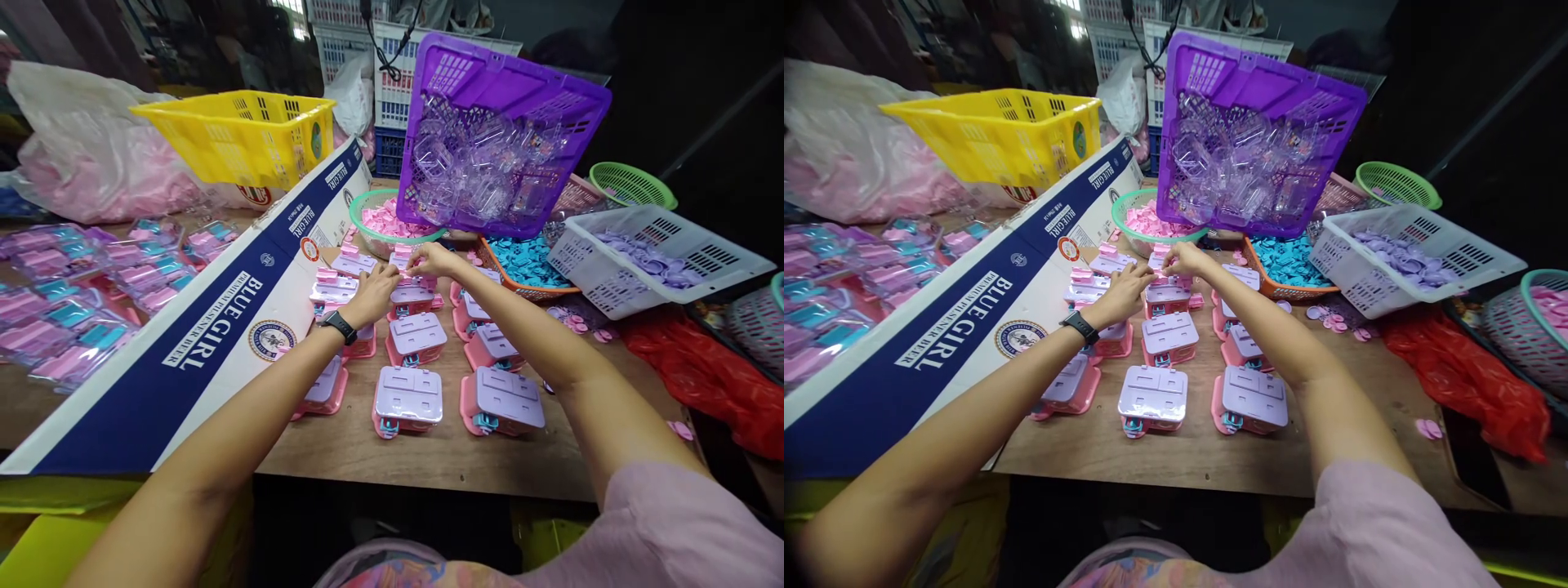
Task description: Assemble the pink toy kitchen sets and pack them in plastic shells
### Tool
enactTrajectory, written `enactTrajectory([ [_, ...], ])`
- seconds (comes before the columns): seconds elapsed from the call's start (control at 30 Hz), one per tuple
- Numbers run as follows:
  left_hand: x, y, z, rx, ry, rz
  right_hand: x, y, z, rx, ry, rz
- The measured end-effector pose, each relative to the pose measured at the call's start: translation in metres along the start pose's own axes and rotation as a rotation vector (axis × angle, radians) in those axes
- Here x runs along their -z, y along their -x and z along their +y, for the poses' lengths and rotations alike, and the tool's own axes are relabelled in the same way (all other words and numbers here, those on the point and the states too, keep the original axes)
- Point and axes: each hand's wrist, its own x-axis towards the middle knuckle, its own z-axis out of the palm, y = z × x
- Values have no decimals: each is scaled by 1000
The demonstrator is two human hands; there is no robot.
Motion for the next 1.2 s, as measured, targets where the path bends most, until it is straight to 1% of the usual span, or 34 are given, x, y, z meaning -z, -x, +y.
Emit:
enactTrajectory([
  [0.1,-3,-2,0,4,23,19,2,-3,3,28,-38,-10],
  [0.27,-5,-6,0,9,15,16,6,-9,3,64,-11,-52],
  [0.4,-4,-7,-2,24,25,2,8,-13,0,61,21,-61],
  [0.53,-8,-4,-1,-3,-16,10,3,-10,-2,44,93,-82],
  [0.67,-10,-1,4,-20,-29,36,-5,-1,-7,-9,174,-7],
  [0.77,-5,-3,8,-26,-34,18,-7,5,-12,-54,181,28],
  [0.83,-1,-5,11,-15,-43,11,-5,11,-14,-62,123,51],
  [0.9,2,-5,13,32,-25,48,-4,23,-14,-108,-49,132],
  [0.97,2,-3,18,100,93,154,-5,40,-16,-207,-347,220],
  [1.0,0,-1,21,129,220,197,-7,50,-17,-251,-517,238],
  [1.03,-1,2,25,151,400,217,-9,60,-19,-277,-677,242],
  [1.07,-4,5,30,164,612,209,-11,70,-22,-278,-811,240],
  [1.1,-6,9,35,166,826,172,-13,79,-25,-262,-911,237],
  [1.17,-11,15,47,176,1183,108,-17,94,-32,-226,-1007,246],
  [1.2,-13,18,52,184,1297,104,-19,100,-35,-212,-1009,254],
])
